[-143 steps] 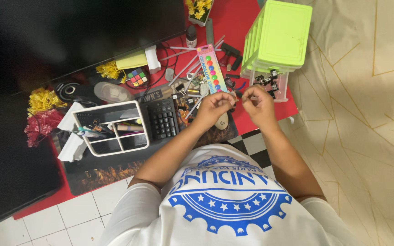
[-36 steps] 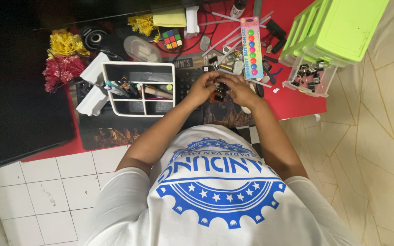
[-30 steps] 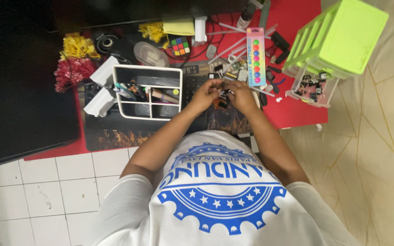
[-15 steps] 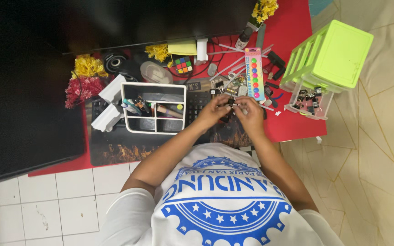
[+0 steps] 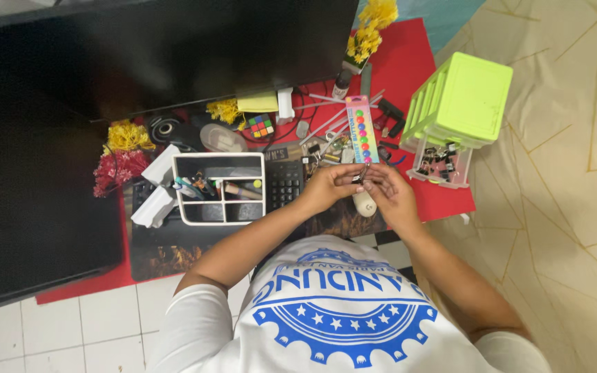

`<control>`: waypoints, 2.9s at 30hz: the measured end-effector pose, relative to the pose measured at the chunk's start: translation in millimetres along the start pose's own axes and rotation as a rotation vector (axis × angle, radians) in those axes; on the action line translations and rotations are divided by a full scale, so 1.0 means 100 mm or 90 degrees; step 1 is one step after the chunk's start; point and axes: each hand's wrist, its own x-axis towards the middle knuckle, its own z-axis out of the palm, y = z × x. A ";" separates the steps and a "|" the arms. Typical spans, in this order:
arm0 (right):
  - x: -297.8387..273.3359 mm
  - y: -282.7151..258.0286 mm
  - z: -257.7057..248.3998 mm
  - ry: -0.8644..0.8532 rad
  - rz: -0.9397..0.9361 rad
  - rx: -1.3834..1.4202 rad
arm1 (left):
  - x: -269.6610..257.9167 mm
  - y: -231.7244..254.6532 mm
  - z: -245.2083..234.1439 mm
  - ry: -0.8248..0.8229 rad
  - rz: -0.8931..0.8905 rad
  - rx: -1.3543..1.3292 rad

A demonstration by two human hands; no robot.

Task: The person assembles small keychains by hand at a cluttered desk. They repeatedly pick up small metal rings and black plastic clips, link them together, and place the finished items into a clear plastic drawer. The workspace contains various office supplies, a computer monitor, and a green storage unit.

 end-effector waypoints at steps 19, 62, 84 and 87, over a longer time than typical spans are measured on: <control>0.69 -0.09 -0.94 0.015 0.054 0.168 | 0.73 0.25 0.67 0.123 0.126 -0.007; 0.33 -0.72 -0.01 0.030 -0.246 -0.516 | 0.40 0.11 0.02 0.081 0.065 0.058; 0.40 -0.53 -0.33 -0.009 -0.188 -0.544 | 0.53 0.02 0.20 0.122 0.029 0.088; 0.41 -0.49 -0.32 -0.014 -0.178 -0.542 | 0.51 0.00 0.18 0.125 0.007 0.064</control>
